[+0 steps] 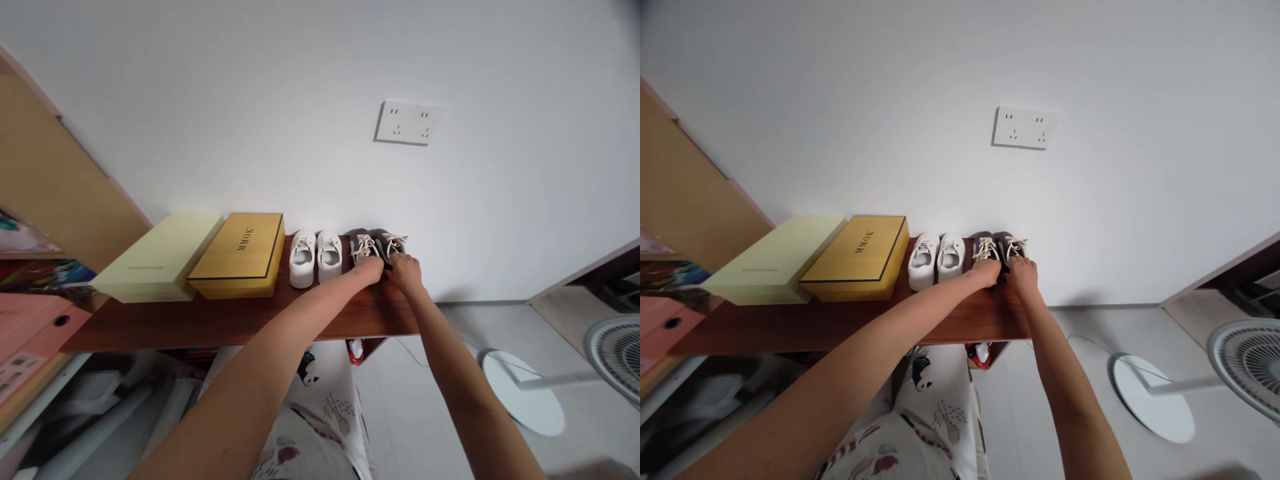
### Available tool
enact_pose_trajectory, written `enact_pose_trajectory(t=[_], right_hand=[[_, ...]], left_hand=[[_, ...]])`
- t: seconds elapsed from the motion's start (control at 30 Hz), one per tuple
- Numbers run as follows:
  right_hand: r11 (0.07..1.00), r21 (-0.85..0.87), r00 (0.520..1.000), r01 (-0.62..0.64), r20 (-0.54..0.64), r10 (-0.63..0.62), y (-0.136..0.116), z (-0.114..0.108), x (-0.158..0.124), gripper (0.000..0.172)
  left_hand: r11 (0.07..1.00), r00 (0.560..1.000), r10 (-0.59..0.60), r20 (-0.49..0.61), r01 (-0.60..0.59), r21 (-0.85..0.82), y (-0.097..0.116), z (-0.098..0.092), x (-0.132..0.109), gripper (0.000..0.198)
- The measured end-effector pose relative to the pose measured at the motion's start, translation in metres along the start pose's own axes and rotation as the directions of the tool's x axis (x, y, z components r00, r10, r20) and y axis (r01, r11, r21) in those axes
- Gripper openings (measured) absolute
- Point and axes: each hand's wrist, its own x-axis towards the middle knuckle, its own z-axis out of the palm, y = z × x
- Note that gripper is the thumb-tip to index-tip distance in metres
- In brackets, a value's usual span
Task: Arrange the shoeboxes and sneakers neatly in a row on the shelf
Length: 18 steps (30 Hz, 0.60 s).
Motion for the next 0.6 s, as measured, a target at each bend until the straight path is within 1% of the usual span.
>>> enact_pose_trajectory(t=[0.23,0.33,0.43,0.5,0.6], right_hand=[[1.0,0.018,1.0,0.012,0.022,-0.013,-0.005,0.006,0.002,0.032],[1.0,0.017,0.999,0.017,0.037,-0.017,-0.008,0.009,0.002,0.031],[0.999,0.027,0.999,0.021,0.038,-0.022,-0.012,0.009,-0.002,0.026],[1.0,0.028,1.0,0.006,0.009,-0.006,-0.016,0.007,-0.006,0.024],[0.998,0.04,0.995,-0.042,-0.084,0.046,-0.022,-0.004,-0.01,0.026]], left_hand=[[1.0,1.0,0.021,0.017,-0.021,0.023,-0.007,0.001,0.007,0.034],[0.999,0.999,0.032,0.0,-0.032,0.024,-0.009,0.002,0.009,0.033],[0.999,0.999,0.044,-0.031,-0.043,0.029,-0.011,0.003,0.005,0.037],[0.997,0.995,0.066,-0.078,-0.064,0.032,-0.013,0.003,-0.002,0.041],[0.99,0.968,0.137,-0.212,-0.129,0.051,-0.016,0.0,-0.014,0.04]])
